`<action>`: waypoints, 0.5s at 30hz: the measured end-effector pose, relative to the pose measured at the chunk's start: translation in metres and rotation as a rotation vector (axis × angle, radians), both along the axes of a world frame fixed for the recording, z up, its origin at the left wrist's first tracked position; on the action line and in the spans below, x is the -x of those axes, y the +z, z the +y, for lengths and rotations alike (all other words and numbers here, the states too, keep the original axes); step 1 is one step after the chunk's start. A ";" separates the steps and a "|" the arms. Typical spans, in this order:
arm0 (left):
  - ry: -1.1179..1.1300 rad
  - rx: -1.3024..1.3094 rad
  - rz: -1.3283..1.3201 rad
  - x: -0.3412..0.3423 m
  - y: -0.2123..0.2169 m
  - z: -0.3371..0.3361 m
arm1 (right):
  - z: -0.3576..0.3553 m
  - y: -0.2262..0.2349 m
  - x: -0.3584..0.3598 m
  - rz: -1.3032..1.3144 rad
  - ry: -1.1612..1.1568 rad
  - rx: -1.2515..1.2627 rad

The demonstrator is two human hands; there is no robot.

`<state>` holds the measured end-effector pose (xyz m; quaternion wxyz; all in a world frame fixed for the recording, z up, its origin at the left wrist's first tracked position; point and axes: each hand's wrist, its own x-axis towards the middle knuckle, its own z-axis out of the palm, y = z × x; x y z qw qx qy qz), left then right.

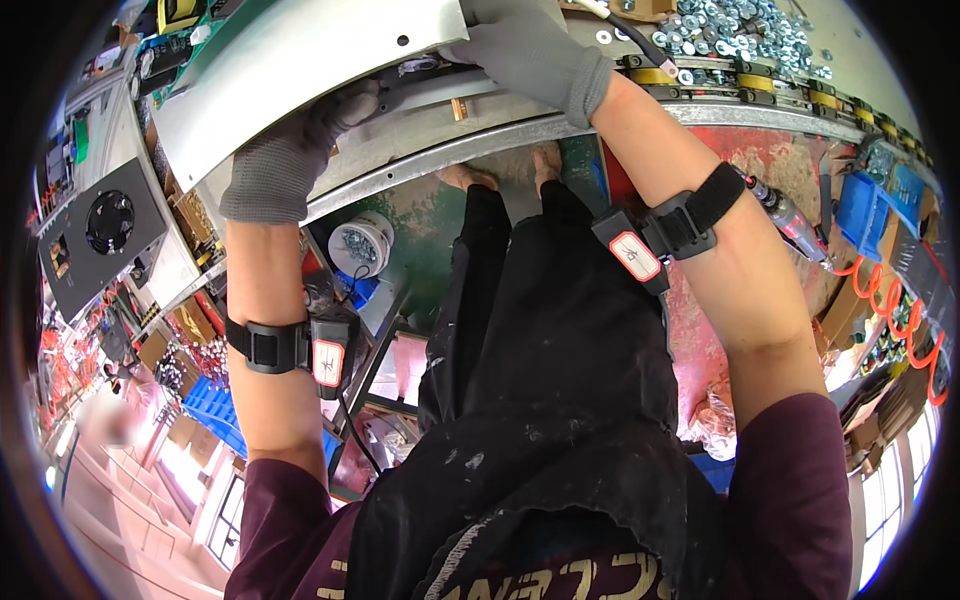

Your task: Assemble internal components and wiring into a solar inverter housing.

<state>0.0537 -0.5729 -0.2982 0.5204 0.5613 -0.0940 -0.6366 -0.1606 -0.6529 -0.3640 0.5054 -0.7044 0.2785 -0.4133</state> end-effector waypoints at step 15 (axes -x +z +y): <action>0.076 0.258 0.114 0.022 -0.006 -0.010 | -0.004 -0.013 -0.015 -0.805 0.287 -1.005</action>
